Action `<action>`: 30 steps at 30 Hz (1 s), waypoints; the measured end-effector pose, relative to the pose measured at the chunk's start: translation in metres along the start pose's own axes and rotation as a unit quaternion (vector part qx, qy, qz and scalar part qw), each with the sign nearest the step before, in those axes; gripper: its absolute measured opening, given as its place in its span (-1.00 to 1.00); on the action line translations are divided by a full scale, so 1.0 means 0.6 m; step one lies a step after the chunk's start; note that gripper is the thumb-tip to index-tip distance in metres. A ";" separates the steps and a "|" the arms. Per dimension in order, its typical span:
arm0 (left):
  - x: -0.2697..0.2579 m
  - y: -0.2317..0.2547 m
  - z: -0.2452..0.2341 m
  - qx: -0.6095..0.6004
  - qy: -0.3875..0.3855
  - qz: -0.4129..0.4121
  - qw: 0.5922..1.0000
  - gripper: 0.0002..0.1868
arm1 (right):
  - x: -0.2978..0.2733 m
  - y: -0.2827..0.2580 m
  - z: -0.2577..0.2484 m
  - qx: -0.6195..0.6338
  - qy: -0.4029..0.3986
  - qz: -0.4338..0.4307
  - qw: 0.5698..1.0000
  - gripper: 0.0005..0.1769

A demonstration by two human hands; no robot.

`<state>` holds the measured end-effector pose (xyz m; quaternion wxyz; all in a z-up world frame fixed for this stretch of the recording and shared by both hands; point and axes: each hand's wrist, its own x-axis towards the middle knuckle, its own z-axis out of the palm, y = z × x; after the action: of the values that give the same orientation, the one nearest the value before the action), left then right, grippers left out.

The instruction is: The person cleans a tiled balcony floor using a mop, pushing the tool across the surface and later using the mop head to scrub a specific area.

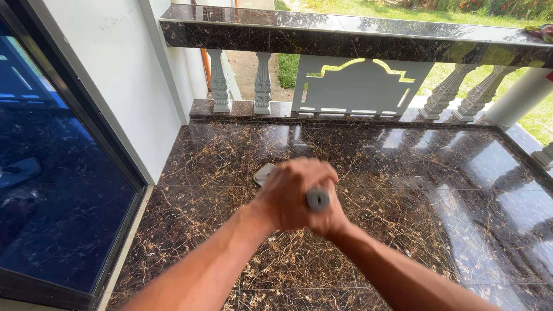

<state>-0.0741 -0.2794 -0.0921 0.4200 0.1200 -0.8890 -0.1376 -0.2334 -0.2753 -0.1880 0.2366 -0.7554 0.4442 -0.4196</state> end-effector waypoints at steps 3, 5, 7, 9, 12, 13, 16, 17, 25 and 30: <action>-0.044 0.046 0.011 -0.036 -0.058 -0.028 0.997 -0.79 | -0.069 -0.012 0.033 -0.015 -0.012 0.025 1.000 -0.58; -0.062 0.070 0.008 -0.044 -0.070 -0.027 0.996 -0.80 | -0.093 -0.025 0.047 -0.025 -0.018 0.041 0.999 -0.54; -0.071 0.089 0.002 -0.036 -0.058 -0.008 0.998 -0.81 | -0.103 -0.047 0.053 0.012 0.016 0.062 0.998 -0.47; -0.060 0.097 -0.004 -0.028 -0.073 -0.023 0.997 -0.84 | -0.105 -0.074 0.043 0.022 0.021 0.066 0.997 -0.41; -0.035 0.111 -0.018 -0.012 -0.073 -0.051 0.996 -0.86 | -0.089 -0.111 0.017 0.079 -0.001 0.059 0.995 -0.41; -0.025 0.118 -0.025 -0.005 -0.069 -0.060 0.996 -0.86 | -0.086 -0.122 0.002 0.151 -0.006 0.059 0.987 -0.45; 0.006 0.147 -0.047 0.007 -0.098 -0.081 0.992 -0.86 | -0.070 -0.152 -0.004 0.278 0.077 0.090 0.953 -0.59; 0.017 0.156 -0.055 0.005 -0.107 -0.097 0.990 -0.86 | -0.064 -0.162 -0.001 0.305 0.123 0.105 0.938 -0.64; 0.020 0.167 -0.061 -0.041 -0.025 -0.043 0.998 -0.74 | -0.044 -0.193 0.003 0.546 0.118 0.062 0.827 -0.82; -0.024 0.125 -0.023 -0.023 -0.033 -0.049 0.998 -0.78 | -0.040 -0.108 0.078 0.570 0.180 0.051 0.800 -0.81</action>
<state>-0.0618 -0.2069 -0.0682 0.3860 0.1488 -0.8920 -0.1821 -0.1691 -0.2232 -0.1761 0.5612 -0.3713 0.1970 -0.7130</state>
